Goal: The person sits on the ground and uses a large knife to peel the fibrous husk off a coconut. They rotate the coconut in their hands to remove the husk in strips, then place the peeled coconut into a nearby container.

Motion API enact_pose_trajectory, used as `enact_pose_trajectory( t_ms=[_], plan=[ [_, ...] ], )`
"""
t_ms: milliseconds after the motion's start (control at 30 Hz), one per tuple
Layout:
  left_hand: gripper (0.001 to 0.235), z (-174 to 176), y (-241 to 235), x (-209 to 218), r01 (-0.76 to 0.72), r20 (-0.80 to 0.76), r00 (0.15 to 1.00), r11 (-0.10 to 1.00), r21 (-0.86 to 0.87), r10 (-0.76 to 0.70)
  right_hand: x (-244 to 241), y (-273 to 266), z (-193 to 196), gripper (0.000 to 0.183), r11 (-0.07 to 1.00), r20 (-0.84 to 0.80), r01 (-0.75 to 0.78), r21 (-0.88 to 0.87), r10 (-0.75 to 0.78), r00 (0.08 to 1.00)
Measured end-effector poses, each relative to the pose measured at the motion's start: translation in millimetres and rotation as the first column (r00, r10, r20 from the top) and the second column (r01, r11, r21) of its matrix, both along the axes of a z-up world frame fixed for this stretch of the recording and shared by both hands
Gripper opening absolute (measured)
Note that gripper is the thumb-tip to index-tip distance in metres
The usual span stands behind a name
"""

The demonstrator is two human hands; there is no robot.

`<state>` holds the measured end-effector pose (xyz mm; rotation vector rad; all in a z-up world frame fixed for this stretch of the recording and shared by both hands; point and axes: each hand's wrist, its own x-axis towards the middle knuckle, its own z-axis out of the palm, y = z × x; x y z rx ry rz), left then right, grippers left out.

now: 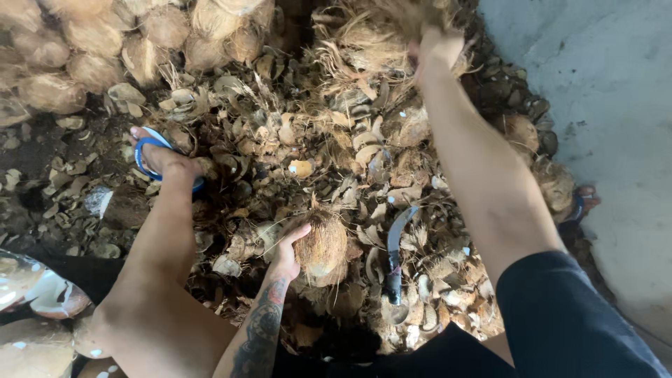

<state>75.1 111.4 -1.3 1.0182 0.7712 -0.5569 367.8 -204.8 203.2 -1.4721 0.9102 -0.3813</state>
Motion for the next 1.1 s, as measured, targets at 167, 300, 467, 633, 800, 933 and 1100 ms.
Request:
enact_pose_trajectory(
  t_ms=[167,300,467,633,800,933,1100],
  plan=[
    [0.041,-16.7,5.2,1.6,-0.09,-0.051,0.995,0.993,-0.07,0.087,-15.7,2.2,-40.5,0.069,0.981,0.04,0.034,0.192,-0.043,0.998],
    [0.041,-2.0,3.9,0.7,-0.093,-0.128,0.988,0.995,-0.022,0.089,-50.6,-8.6,-41.1,0.054,0.994,0.09,0.002,0.105,-0.011,0.996],
    [0.069,-71.6,6.5,-7.4,-0.172,0.039,0.981,0.952,-0.252,0.188,-154.6,-54.4,-151.4,0.051,0.98,0.064,-0.129,-0.151,0.14,0.988],
    [0.058,68.7,8.1,-15.5,-0.266,0.027,0.946,0.819,-0.508,0.324,-382.3,-44.5,-215.3,0.012,0.593,-0.217,-0.803,0.053,0.792,0.571],
    [0.061,91.8,11.2,-30.4,-0.338,0.009,0.908,0.745,-0.574,0.419,-437.7,-4.6,-260.6,0.094,0.458,-0.653,-0.848,0.266,0.733,0.191],
    [0.056,80.5,36.0,-52.9,-0.342,0.008,0.909,0.755,-0.559,0.418,-439.9,6.8,-303.2,0.053,0.598,-0.807,-0.797,0.085,0.511,0.297],
    [0.062,-77.1,114.6,-39.7,-0.495,0.089,0.825,0.788,-0.366,0.559,-440.6,18.1,-280.7,0.062,0.666,-0.834,-0.742,0.08,0.452,0.316]
  ],
)
